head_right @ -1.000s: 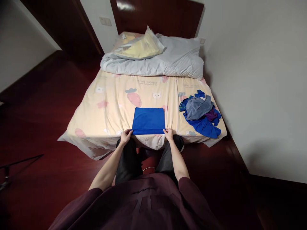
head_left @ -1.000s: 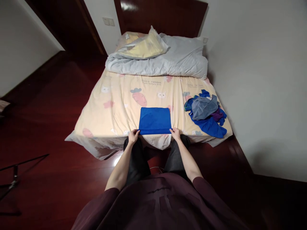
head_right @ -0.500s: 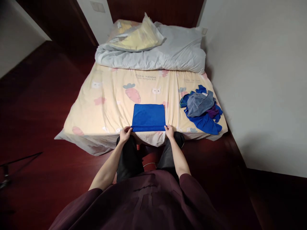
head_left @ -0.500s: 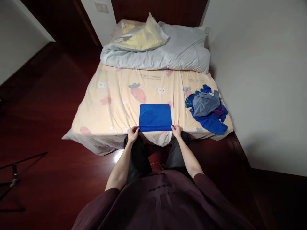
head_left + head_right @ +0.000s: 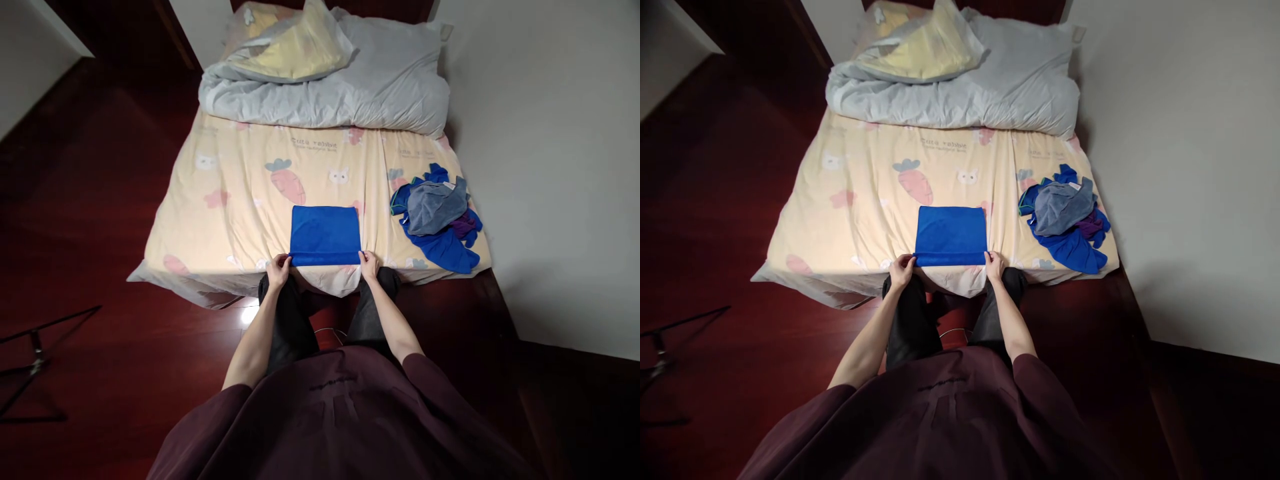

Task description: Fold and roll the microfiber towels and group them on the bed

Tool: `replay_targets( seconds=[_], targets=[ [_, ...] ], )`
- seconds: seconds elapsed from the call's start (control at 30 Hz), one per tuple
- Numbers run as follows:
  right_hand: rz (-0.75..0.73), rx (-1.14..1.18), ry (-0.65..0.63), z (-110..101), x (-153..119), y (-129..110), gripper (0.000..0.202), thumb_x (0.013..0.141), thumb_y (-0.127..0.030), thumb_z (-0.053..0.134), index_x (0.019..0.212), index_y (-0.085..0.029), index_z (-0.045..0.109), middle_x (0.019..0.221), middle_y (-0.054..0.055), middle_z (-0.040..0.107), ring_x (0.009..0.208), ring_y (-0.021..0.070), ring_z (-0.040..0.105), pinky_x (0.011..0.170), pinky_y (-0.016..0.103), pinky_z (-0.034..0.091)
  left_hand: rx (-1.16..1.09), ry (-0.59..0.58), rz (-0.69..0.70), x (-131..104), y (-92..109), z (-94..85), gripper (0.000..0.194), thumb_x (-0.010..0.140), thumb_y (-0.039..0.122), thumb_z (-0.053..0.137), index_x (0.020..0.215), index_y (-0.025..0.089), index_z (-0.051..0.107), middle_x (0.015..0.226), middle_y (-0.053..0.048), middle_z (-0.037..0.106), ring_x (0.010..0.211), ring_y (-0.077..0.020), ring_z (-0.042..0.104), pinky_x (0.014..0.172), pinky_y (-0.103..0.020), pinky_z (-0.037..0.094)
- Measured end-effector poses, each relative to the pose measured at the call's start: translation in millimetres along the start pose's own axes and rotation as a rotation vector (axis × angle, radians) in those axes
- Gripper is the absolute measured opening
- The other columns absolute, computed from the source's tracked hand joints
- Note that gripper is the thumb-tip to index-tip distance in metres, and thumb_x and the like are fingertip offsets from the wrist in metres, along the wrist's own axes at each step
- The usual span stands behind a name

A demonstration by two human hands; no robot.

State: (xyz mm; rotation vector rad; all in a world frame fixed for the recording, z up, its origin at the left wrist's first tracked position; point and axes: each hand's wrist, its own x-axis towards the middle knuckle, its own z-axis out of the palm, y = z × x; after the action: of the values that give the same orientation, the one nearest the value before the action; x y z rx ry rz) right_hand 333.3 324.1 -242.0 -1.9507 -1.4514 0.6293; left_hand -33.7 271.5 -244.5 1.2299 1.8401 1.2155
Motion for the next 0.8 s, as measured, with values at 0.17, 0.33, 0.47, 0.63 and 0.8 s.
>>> replay_targets(
  seconds=[0.17, 0.33, 0.47, 0.63, 0.8],
  targets=[
    [0.019, 0.066, 0.004, 4, 4, -2, 0.038, 0.099, -0.055, 0.059, 0.093, -0.022, 0.076, 0.095, 0.011, 0.080, 0.091, 0.0267, 0.073, 0.084, 0.033, 0.055, 0.051, 0.006, 0.008, -1, 1, 3.1, 0.036, 0.094, 0.052, 0.061, 0.103, 0.019, 0.072, 0.101, -0.013, 0.080, 0.094, -0.0271, 0.075, 0.094, -0.041, 0.061],
    [0.039, 0.083, 0.045, 6, 7, -10, 0.021, 0.095, -0.043, 0.067, 0.091, -0.024, 0.074, 0.088, 0.008, 0.079, 0.090, 0.0260, 0.073, 0.088, 0.035, 0.057, 0.125, 0.027, 0.051, -7, 7, 3.1, 0.035, 0.095, 0.043, 0.062, 0.117, 0.018, 0.070, 0.115, -0.016, 0.075, 0.104, -0.0294, 0.073, 0.103, -0.046, 0.058],
    [-0.128, 0.070, 0.107, -8, -8, -14, 0.029, 0.098, -0.040, 0.063, 0.118, -0.022, 0.074, 0.117, 0.012, 0.079, 0.110, 0.0276, 0.072, 0.103, 0.041, 0.056, 0.226, -0.003, 0.259, -17, 15, 0.4, 0.040, 0.102, 0.039, 0.054, 0.132, 0.017, 0.067, 0.144, -0.020, 0.064, 0.137, -0.0317, 0.060, 0.122, -0.049, 0.047],
    [-0.533, -0.005, -0.134, -31, -33, -9, 0.037, 0.105, -0.030, 0.054, 0.134, -0.020, 0.074, 0.145, 0.012, 0.070, 0.139, 0.0257, 0.062, 0.125, 0.043, 0.045, 0.267, -0.264, 0.446, -21, 16, 4.9, 0.048, 0.101, 0.040, 0.055, 0.143, 0.018, 0.064, 0.160, -0.015, 0.057, 0.155, -0.0303, 0.046, 0.132, -0.052, 0.036],
    [-0.578, -0.115, -0.303, -33, -27, -5, 0.047, 0.101, -0.022, 0.057, 0.147, -0.021, 0.068, 0.159, 0.009, 0.059, 0.152, 0.0265, 0.053, 0.129, 0.050, 0.041, 0.335, -0.335, 0.385, -14, 8, 10.3, 0.064, 0.092, 0.031, 0.061, 0.154, 0.018, 0.057, 0.165, -0.015, 0.051, 0.160, -0.0341, 0.040, 0.135, -0.058, 0.027]
  ],
)
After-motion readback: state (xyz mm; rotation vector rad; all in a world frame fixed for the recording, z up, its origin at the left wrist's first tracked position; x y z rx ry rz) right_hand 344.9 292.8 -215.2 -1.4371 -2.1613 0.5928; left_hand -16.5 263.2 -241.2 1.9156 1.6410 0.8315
